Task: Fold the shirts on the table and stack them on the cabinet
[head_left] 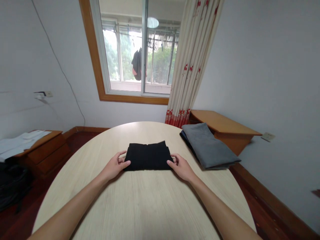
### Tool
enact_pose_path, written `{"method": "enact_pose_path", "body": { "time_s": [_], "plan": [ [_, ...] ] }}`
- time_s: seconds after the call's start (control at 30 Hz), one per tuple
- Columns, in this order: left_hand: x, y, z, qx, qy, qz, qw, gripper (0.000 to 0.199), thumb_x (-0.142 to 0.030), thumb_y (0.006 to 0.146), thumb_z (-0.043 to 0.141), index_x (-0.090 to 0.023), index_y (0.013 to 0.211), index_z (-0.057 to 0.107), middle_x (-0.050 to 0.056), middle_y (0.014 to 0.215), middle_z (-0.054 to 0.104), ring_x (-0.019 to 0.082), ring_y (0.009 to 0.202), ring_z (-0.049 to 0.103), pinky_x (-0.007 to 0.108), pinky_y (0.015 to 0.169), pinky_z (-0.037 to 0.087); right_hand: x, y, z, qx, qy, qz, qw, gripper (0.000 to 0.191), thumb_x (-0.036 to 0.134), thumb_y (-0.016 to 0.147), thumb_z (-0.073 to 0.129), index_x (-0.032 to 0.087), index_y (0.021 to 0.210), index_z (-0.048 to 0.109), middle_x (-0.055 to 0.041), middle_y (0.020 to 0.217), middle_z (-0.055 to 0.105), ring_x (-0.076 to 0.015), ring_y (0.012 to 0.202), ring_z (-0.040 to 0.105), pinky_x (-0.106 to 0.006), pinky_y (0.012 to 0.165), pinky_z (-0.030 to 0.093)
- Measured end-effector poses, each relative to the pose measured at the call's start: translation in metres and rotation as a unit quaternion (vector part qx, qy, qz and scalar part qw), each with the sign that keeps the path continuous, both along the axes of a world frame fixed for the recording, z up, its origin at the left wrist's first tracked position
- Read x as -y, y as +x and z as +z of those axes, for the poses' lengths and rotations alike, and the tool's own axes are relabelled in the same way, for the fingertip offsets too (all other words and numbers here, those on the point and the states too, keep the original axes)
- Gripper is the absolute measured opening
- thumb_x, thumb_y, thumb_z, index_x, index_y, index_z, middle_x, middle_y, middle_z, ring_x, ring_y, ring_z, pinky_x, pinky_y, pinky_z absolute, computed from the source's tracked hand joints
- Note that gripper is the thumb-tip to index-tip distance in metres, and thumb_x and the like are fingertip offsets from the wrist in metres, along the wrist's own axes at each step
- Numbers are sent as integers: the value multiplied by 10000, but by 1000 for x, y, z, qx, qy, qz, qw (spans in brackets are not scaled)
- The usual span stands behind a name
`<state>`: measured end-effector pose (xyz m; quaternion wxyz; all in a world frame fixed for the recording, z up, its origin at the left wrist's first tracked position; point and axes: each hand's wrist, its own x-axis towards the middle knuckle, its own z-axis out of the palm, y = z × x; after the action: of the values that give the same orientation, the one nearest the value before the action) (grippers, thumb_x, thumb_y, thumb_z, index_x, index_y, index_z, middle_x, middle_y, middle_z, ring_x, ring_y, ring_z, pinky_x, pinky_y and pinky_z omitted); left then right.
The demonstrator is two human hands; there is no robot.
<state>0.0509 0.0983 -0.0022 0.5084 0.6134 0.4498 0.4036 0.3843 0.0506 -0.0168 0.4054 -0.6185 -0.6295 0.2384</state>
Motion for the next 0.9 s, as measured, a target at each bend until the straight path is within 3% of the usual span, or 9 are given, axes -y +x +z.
{"method": "enact_pose_path", "body": {
  "time_s": [0.1,0.23,0.33,0.43,0.5,0.6,0.7,0.77,0.9],
  "plan": [
    [8,-4,7,-56,31,-6,998,886,-548,624,780,-122,1331,457,-89,606,534,148,567,541,281,604,406,4,4,1,-56,-7,22,998,488,438,731,672,177,1126,550,42,690,519,-144,632,504,-279,643,415],
    [11,-8,12,-113,68,7,991,536,-498,625,750,-159,1014,607,-90,572,463,117,522,451,257,561,337,7,8,10,-70,-18,43,997,310,437,682,694,201,813,545,49,639,472,-118,585,432,-251,576,346],
    [12,-12,13,-132,43,-7,990,391,-458,582,751,-177,784,569,-80,543,458,107,504,421,249,547,315,11,13,19,-46,-40,54,997,311,427,675,704,208,667,482,56,583,441,-103,550,393,-241,546,301],
    [16,-16,17,-159,-18,-72,984,381,-449,539,748,-191,714,527,-68,527,487,112,491,423,250,537,317,17,20,25,-19,-96,101,990,318,393,648,736,204,643,481,63,557,436,-96,534,390,-234,533,287],
    [21,-18,21,-197,-16,-85,977,372,-461,549,732,-195,704,523,-51,548,519,127,520,453,255,549,328,21,22,27,2,-128,123,984,302,400,653,745,192,689,529,52,573,481,-101,543,419,-234,538,308],
    [27,-19,27,-283,24,-45,958,356,-500,600,693,-196,686,529,-31,594,542,148,578,480,259,562,323,25,23,27,60,-137,99,984,325,476,717,714,170,738,604,16,605,541,-114,567,454,-236,536,312],
    [30,-18,30,-340,23,-59,938,371,-532,612,678,-200,628,513,-32,575,509,149,576,456,260,555,296,25,22,28,106,-146,76,981,382,528,727,702,165,658,603,-1,582,541,-118,568,442,-240,524,286],
    [31,-17,29,-346,25,-70,935,370,-532,615,673,-201,607,508,-32,563,496,151,573,452,262,553,288,25,23,28,97,-166,82,978,408,546,709,706,173,618,566,10,556,513,-111,553,414,-242,520,273],
    [32,-15,29,-341,49,-10,939,344,-527,646,658,-190,662,592,-8,609,553,167,596,492,263,560,295,25,24,31,53,-219,110,968,459,591,667,710,190,592,499,40,523,444,-89,516,343,-243,506,232]
  ]
}}
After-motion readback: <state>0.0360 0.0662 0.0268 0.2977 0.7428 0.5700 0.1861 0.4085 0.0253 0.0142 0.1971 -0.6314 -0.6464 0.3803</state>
